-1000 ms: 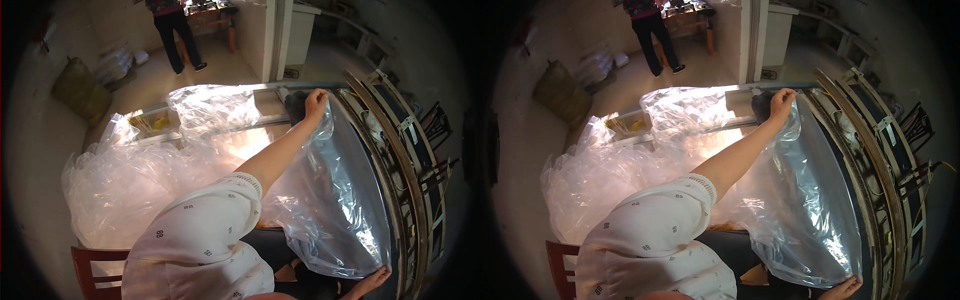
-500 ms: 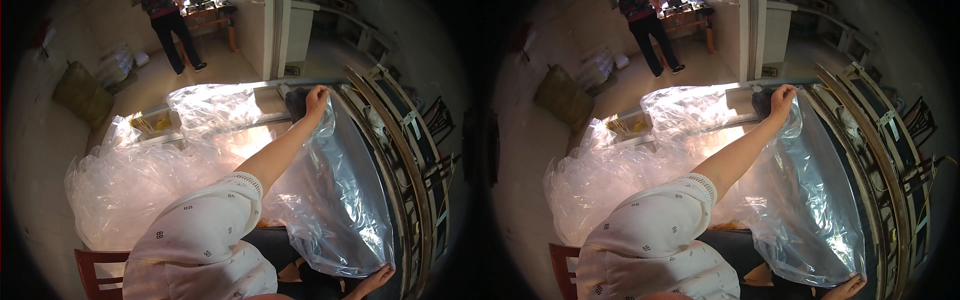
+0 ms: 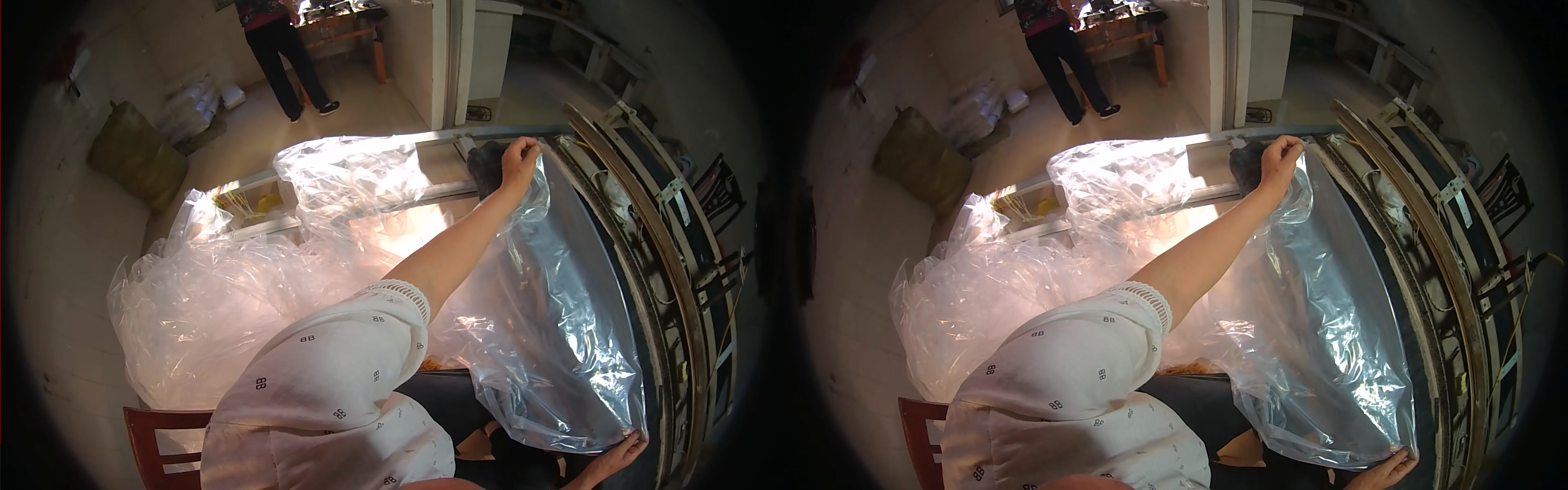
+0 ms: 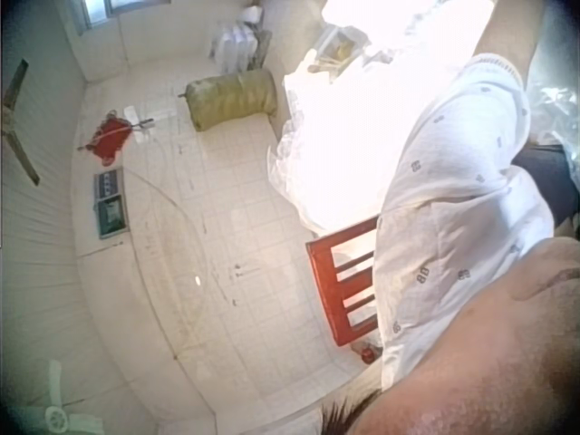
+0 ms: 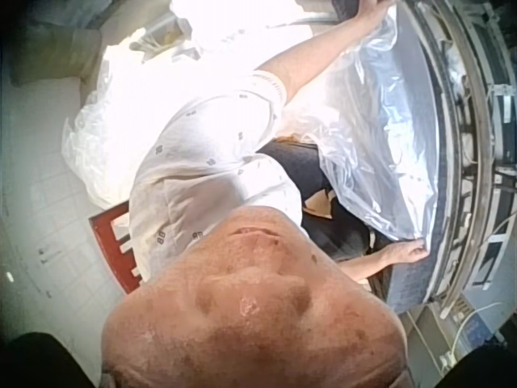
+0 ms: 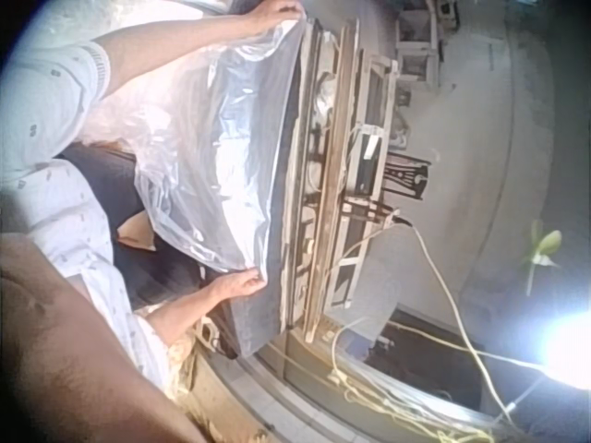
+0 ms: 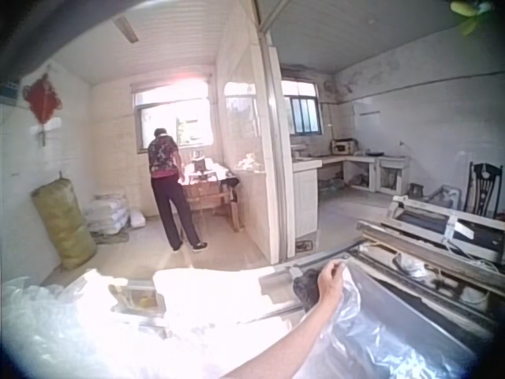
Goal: Folding and arranging large plastic sheets or bags on a surface.
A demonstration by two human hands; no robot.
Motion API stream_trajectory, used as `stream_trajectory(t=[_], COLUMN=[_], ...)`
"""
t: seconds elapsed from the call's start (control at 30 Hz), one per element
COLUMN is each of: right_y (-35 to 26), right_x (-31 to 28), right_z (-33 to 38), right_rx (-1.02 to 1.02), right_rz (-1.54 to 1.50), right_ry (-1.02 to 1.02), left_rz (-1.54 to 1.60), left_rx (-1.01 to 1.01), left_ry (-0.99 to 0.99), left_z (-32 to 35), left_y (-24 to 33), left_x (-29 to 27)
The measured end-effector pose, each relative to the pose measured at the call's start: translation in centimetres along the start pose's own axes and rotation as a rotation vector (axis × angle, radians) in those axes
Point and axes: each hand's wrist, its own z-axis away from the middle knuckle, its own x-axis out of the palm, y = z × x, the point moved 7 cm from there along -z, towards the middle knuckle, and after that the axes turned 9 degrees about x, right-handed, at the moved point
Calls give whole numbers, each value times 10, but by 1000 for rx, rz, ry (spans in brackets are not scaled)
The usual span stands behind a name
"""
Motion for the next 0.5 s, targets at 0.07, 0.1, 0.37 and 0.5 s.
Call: stream_trajectory(t=[0.07,0.1,0.37,0.5], right_y=[-1,0,-9,-2], right_x=[-1,-2,3,5], right_z=[1,1,3,0], right_rx=[6,8,13,17], right_rz=[10,11,35,29], right_ry=[4,4,30,-12], left_rz=[14,14,17,12], left_rx=[-49,-51,-11,-30], left_ry=[-17,-18,-20,-24], left_z=[2,2,1,-1], left_y=[-1,0,5,2], left_x=[2,3,1,-5])
